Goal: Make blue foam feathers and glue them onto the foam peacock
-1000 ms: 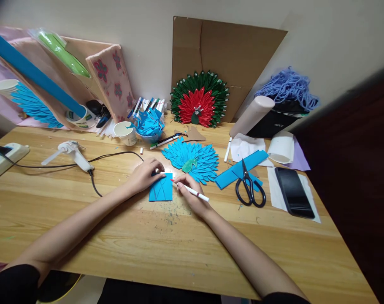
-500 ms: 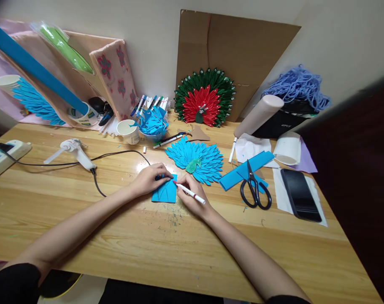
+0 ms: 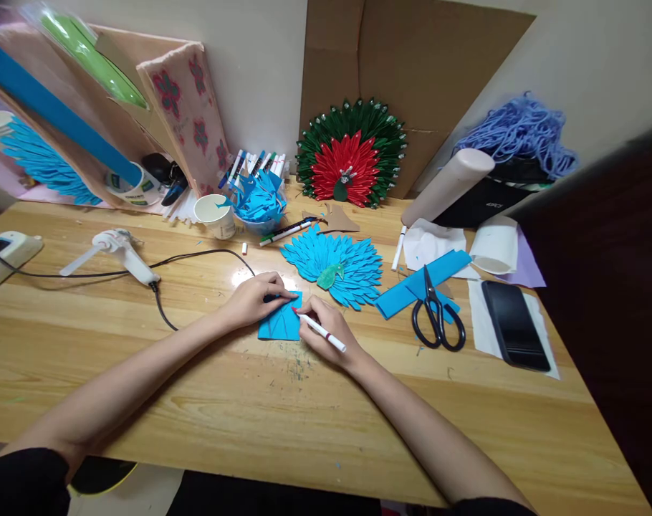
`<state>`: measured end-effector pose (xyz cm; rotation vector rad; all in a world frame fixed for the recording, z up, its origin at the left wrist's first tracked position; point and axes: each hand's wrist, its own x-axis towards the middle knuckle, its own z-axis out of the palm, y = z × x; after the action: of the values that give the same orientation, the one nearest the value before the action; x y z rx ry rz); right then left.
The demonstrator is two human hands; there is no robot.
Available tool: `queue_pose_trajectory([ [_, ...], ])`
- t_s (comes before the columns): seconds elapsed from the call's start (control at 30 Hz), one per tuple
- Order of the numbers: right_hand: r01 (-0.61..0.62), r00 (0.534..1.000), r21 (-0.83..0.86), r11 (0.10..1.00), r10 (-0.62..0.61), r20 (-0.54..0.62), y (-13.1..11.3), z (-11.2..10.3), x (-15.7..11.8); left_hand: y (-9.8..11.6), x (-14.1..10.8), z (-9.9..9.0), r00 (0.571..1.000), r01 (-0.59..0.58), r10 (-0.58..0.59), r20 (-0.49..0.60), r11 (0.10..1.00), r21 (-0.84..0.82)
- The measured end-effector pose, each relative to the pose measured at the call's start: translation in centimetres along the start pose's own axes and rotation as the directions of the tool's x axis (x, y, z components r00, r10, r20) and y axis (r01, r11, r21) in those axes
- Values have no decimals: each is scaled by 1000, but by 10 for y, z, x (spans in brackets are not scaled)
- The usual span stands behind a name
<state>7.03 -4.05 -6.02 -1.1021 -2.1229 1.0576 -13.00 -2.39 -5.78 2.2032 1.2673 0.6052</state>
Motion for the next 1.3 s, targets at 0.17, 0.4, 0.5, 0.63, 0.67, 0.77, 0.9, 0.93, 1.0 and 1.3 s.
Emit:
queue_pose_trajectory([
  [0.17,34,998,-12,999,-33,51,0,-1,-2,0,0,0,1000,2,-2,-3,1000,3],
  [0.4,-52,997,119,992,45,62,3,-1,-4,-1,0,0,1000,-5,5,3,1000,-1],
  [0.5,-113,992,163,980,121,-42,5,0,-3,-2,0,0,1000,-3,3,4,1000,-3],
  [0.63,-147,984,122,982,158,-84,5,2,-1,-2,1,0,1000,-7,7,6,1000,-4],
  [0.67,-149,984,110,983,159,-80,5,2,0,-2,1,0,1000,-8,8,5,1000,-4],
  [0.77,-154,984,76,985,159,-74,3,1,1,-2,1,0,1000,-6,6,4,1000,-1],
  [0.9,-144,984,53,988,149,-94,1,0,1,-1,1,-1,1000,8,-8,17,1000,7],
  [0.93,-137,985,57,989,142,-96,1,0,0,-1,0,-2,1000,10,-10,20,1000,9],
  [1.0,-121,988,77,990,128,-90,2,-1,0,0,0,-2,1000,10,-10,22,1000,11],
  [1.3,-83,996,172,982,85,-7,9,-5,-3,-1,1,-3,1000,-8,7,17,1000,20],
])
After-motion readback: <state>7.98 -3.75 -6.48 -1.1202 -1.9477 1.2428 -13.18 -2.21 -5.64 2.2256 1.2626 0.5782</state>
